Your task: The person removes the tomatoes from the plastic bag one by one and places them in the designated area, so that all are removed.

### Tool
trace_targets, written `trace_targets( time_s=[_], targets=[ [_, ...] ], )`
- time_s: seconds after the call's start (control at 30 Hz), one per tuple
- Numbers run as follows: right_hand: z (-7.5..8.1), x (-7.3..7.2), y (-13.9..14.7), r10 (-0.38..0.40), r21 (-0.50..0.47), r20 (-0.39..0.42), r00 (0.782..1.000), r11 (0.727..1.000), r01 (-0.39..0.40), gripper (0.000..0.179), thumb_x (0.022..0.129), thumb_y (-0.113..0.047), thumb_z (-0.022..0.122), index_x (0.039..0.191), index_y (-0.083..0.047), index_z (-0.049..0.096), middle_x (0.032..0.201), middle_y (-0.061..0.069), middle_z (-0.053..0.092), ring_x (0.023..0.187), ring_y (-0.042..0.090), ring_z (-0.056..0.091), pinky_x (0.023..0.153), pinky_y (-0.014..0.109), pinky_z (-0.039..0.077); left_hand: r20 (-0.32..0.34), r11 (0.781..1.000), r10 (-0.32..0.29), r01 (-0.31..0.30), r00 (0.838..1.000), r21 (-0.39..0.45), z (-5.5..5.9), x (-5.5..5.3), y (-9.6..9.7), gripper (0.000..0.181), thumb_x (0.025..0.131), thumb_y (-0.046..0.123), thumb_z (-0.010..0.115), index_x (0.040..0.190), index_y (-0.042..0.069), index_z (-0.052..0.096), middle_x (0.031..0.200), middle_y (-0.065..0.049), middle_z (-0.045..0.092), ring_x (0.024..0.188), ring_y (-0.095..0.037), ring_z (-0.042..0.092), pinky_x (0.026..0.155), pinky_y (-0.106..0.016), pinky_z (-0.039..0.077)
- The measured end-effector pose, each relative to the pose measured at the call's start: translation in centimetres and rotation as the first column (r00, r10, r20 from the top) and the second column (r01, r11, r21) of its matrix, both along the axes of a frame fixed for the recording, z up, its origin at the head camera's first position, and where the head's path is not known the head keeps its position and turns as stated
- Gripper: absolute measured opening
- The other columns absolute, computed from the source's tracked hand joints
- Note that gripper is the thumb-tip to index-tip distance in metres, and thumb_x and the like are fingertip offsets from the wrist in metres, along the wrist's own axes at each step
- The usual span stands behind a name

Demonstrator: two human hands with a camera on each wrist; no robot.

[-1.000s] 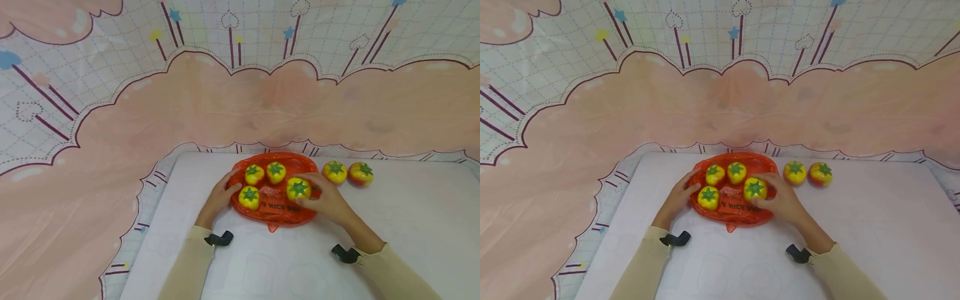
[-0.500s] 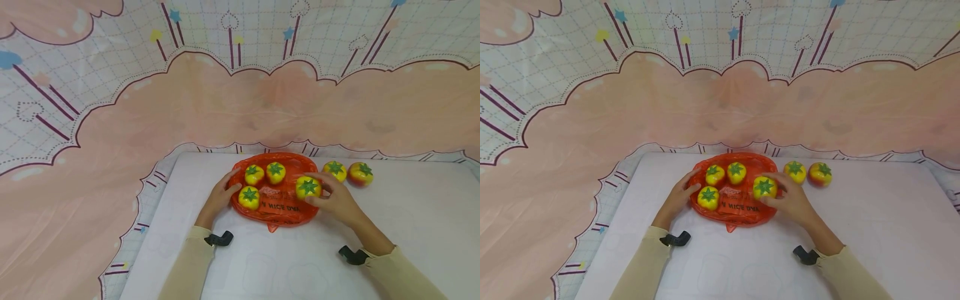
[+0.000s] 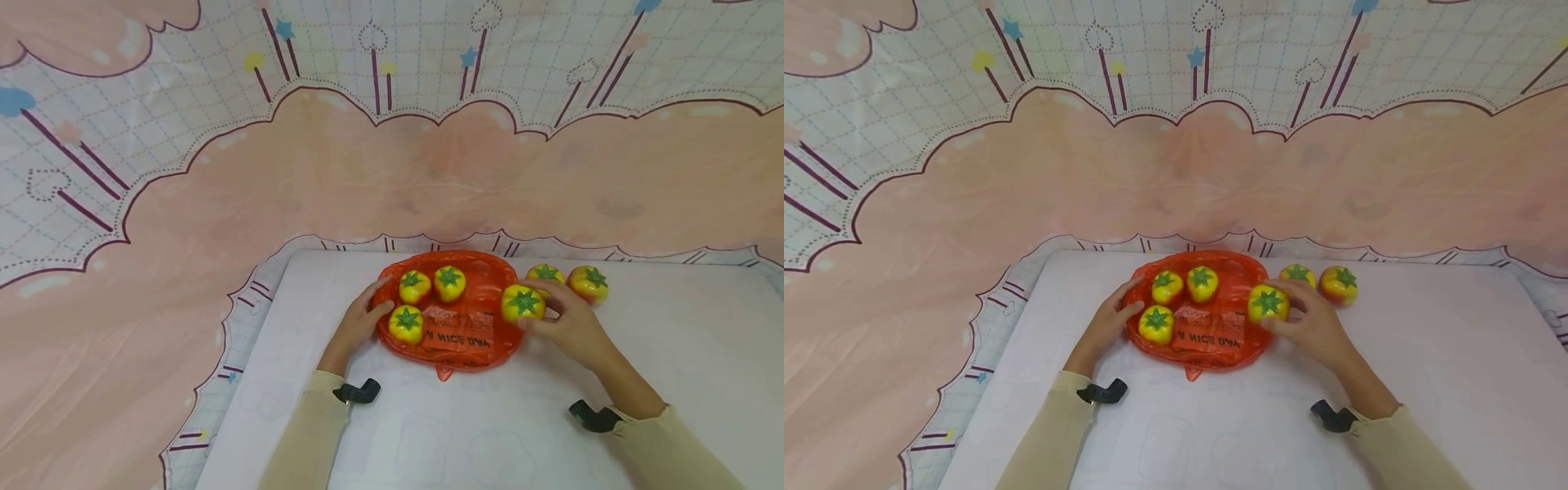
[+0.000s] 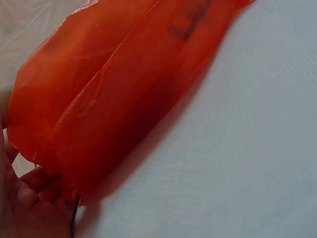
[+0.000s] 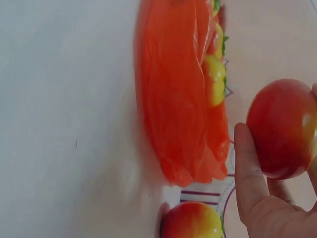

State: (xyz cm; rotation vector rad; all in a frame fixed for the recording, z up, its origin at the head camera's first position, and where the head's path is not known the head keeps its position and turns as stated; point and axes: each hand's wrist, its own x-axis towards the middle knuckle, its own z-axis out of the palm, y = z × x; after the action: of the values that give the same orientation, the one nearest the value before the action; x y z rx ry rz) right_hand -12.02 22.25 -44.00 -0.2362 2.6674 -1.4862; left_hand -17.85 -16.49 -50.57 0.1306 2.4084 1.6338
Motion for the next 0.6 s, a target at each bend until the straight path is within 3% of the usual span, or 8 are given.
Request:
trace_targets(
  time_s=[0.3, 0.43, 0.5, 0.6],
  targets=[
    [-0.1, 0.2, 1.6, -0.006, 0.023, -0.012, 1.0, 1.0, 0.007, 0.064, 0.091, -0.028, 0.078, 0.149, -0.019, 0.053, 0.155, 0.009, 0.047, 0.14, 0.035, 0.042, 0.109, 0.068, 0.042, 0.011, 1.0, -0.003, 0.003, 1.0, 0.029, -0.2, -0.1, 0.1, 0.052, 0.1, 0.04, 0.061, 0.15, 0.044, 0.046, 0.166, 0.003, 0.035, 0.156, -0.028, 0.028, 0.124, -0.055, 0.029],
    [-0.3, 0.5, 2.5, -0.009, 0.018, 0.028, 1.0, 1.0, 0.008, 0.064, 0.093, -0.028, 0.076, 0.15, -0.018, 0.05, 0.158, 0.016, 0.04, 0.141, 0.045, 0.038, 0.107, 0.07, 0.042, 0.017, 1.0, 0.004, -0.005, 1.0, 0.03, -0.3, -0.1, 0.0, 0.052, 0.1, 0.041, 0.061, 0.15, 0.046, 0.046, 0.166, 0.004, 0.035, 0.156, -0.027, 0.029, 0.124, -0.056, 0.029],
    [-0.4, 0.7, 3.1, -0.013, 0.031, 0.048, 0.999, 0.999, 0.011, 0.065, 0.094, -0.03, 0.074, 0.152, -0.018, 0.047, 0.16, 0.02, 0.037, 0.14, 0.05, 0.039, 0.103, 0.065, 0.049, 0.019, 1.0, 0.007, -0.007, 1.0, 0.03, -0.3, 0.0, 0.0, 0.052, 0.1, 0.041, 0.061, 0.15, 0.046, 0.046, 0.166, 0.004, 0.035, 0.156, -0.027, 0.029, 0.124, -0.056, 0.029],
    [-0.5, 1.0, 3.9, -0.02, 0.041, 0.053, 0.998, 0.999, 0.018, 0.067, 0.095, -0.029, 0.073, 0.154, -0.017, 0.045, 0.159, 0.022, 0.037, 0.135, 0.055, 0.043, 0.096, 0.037, 0.059, 0.022, 0.999, 0.005, -0.006, 1.0, 0.032, -0.2, 0.0, 0.0, 0.052, 0.101, 0.04, 0.061, 0.15, 0.046, 0.045, 0.166, 0.004, 0.035, 0.155, -0.028, 0.029, 0.124, -0.056, 0.029]
  ],
)
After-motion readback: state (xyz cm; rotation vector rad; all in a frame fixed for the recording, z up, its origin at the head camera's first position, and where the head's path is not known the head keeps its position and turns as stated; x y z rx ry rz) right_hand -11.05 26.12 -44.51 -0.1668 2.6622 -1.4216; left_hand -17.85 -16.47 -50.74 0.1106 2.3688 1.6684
